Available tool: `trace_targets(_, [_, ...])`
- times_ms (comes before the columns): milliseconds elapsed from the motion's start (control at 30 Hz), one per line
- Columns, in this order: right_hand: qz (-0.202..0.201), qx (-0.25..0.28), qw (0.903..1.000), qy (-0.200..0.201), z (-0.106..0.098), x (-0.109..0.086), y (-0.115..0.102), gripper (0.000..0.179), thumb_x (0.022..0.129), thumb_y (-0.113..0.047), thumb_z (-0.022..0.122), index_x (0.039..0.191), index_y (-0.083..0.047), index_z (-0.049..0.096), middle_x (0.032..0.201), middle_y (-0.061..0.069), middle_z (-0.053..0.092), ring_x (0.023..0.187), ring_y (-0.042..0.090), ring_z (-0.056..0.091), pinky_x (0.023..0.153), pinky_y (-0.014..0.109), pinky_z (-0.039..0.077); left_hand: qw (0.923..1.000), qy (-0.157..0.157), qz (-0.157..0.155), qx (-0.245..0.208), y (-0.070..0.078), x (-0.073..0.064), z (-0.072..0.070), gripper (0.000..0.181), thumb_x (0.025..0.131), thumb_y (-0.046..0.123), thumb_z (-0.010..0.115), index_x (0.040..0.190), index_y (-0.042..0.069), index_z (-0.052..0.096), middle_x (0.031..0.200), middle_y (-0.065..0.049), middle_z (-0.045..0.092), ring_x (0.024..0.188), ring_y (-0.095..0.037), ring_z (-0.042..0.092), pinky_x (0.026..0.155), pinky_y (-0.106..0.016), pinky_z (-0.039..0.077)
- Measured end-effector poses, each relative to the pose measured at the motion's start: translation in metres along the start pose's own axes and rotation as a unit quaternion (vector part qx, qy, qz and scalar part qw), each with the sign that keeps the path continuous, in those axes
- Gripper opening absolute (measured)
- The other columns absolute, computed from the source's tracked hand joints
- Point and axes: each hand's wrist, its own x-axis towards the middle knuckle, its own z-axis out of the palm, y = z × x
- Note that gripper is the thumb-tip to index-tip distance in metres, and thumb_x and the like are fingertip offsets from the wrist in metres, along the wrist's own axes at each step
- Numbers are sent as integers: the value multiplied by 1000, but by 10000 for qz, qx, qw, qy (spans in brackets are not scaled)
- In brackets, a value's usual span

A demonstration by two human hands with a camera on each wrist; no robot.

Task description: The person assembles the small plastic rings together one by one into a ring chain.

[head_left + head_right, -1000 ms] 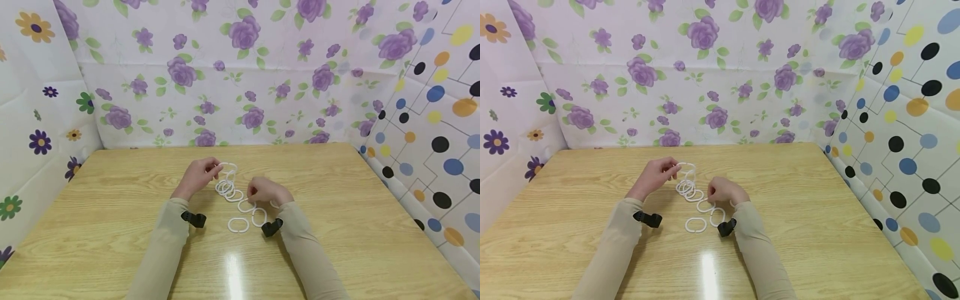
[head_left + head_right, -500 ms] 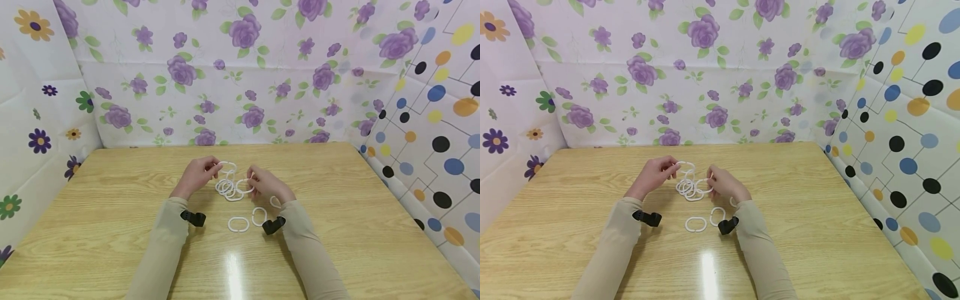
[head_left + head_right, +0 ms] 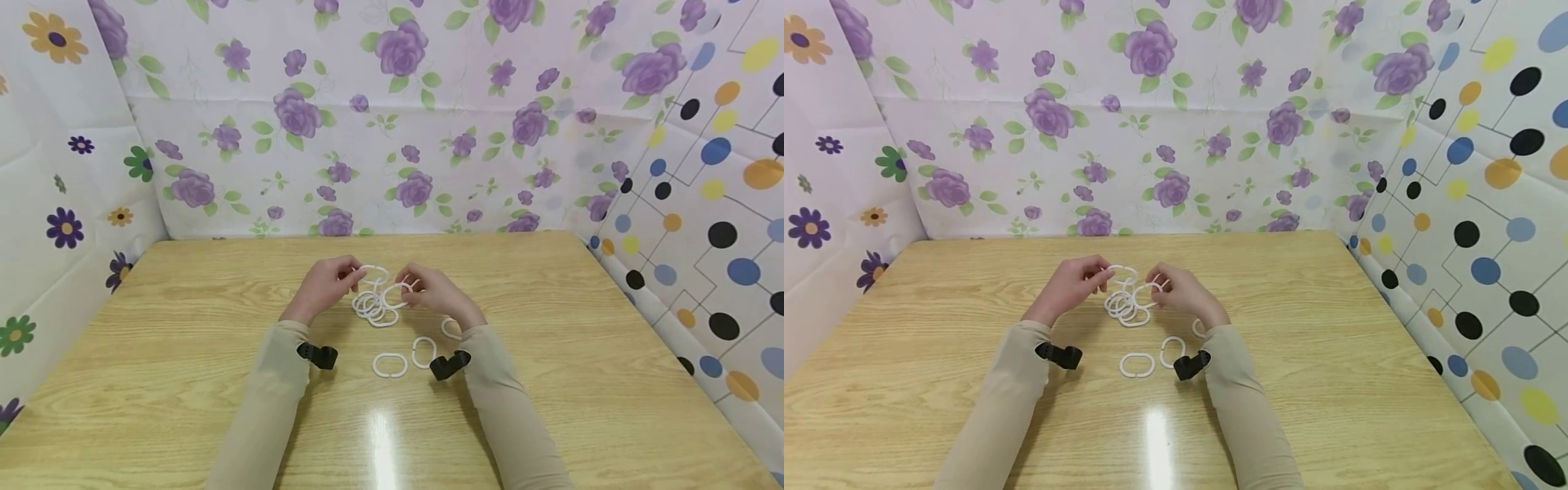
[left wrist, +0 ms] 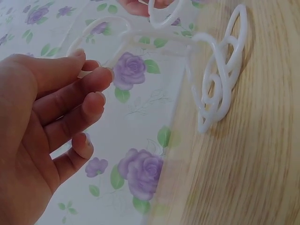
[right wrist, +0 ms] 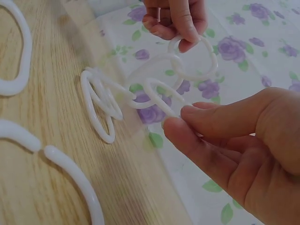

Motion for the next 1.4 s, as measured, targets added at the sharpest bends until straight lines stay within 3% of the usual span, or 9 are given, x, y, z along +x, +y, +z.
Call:
trace_targets(200, [-271,-243,9993,85,-2,0,0,24,93,0,59,116,-3,64,98,18,64,82,24,66,77,41,58,10000,-40,-10,51,0,1,2,23,100,30,55,99,11,68,76,-14,68,59,-17,48,59,-31,38])
trace_targets(367, [-369,-390,9985,114,-4,0,-2,21,95,-1,57,113,-3,68,102,21,68,77,30,66,75,47,57,9999,-41,-28,93,0,1,3,23,99,30,55,99,11,69,73,-10,68,59,-17,49,59,-30,39])
trace_targets(700, [-197,190,9986,451,-5,1,-7,20,95,-5,58,113,4,63,96,29,64,59,14,62,68,54,55,9994,-221,55,270,1,1,4,22,98,31,58,101,12,69,75,-11,69,61,-16,51,62,-30,40])
trace_targets(867, [-290,286,9949,925,-6,1,-11,15,95,-7,60,106,2,64,96,25,66,61,14,61,69,54,55,9989,-267,65,384,3,2,6,19,96,31,61,97,15,71,76,-9,68,63,-14,52,61,-29,42])
trace_targets(1000, [-399,284,9911,1235,-5,1,-12,14,94,-6,61,105,2,64,95,21,67,65,15,61,68,53,56,9980,-375,251,451,6,3,8,18,96,29,62,98,14,72,77,-9,68,61,-13,52,60,-28,42])
trace_targets(1167, [-410,268,9906,1280,-3,2,-12,13,94,-5,62,104,2,63,94,21,67,64,13,61,68,53,56,9969,-427,417,507,8,4,12,17,95,27,63,97,14,72,73,-4,67,59,-11,52,59,-27,43])
trace_targets(1400, [-308,-20,9913,1277,1,4,-12,11,93,-6,62,103,-1,63,95,19,68,68,16,63,67,51,56,9965,-454,375,598,8,4,15,17,95,29,63,99,14,72,71,-2,65,60,-11,51,59,-26,42])
